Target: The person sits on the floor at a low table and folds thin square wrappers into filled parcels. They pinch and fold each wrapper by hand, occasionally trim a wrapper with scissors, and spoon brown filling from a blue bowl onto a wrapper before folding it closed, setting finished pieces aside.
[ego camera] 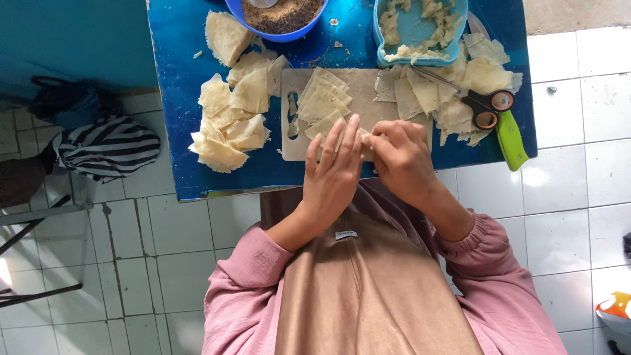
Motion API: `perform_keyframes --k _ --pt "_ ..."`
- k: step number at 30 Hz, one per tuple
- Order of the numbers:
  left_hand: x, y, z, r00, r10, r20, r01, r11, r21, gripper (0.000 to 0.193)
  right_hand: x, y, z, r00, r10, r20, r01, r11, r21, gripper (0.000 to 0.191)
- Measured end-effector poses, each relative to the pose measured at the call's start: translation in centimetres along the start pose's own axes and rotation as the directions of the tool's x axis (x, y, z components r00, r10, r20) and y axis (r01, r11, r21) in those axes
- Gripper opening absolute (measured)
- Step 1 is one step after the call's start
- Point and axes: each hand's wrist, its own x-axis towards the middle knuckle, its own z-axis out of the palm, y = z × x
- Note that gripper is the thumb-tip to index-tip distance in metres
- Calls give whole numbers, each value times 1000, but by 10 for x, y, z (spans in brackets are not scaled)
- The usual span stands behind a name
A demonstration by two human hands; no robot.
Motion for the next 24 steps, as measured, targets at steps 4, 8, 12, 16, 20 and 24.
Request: perform_keyframes --k 4,8,12,16,20,24 --pt "10 -2 1 996 -50 81 52 998 -31 45 -1 -3 -2 1000 -10 0 10 994 -104 33" --pt "21 -10 2 992 -38 121 45 997 -60 47 3 -4 -4 999 -11 -34 8 996 -86 30" --pt "23 -19 2 986 -113 122 137 968 -212 52 14 -1 -4 999 -53 2 52 987 -152 28" --pt "15 -46 0 958 -274 80 286 908 -307 49 35 8 3 998 -55 13 56 990 -126 17" --pt "10 -68 -4 925 -375 66 376 872 -313 48 57 16 3 991 -93 100 103 990 -97 11" --pt "13 -81 -8 925 -380 3 357 865 -353 48 93 49 -11 987 -157 -40 149 976 -161 11"
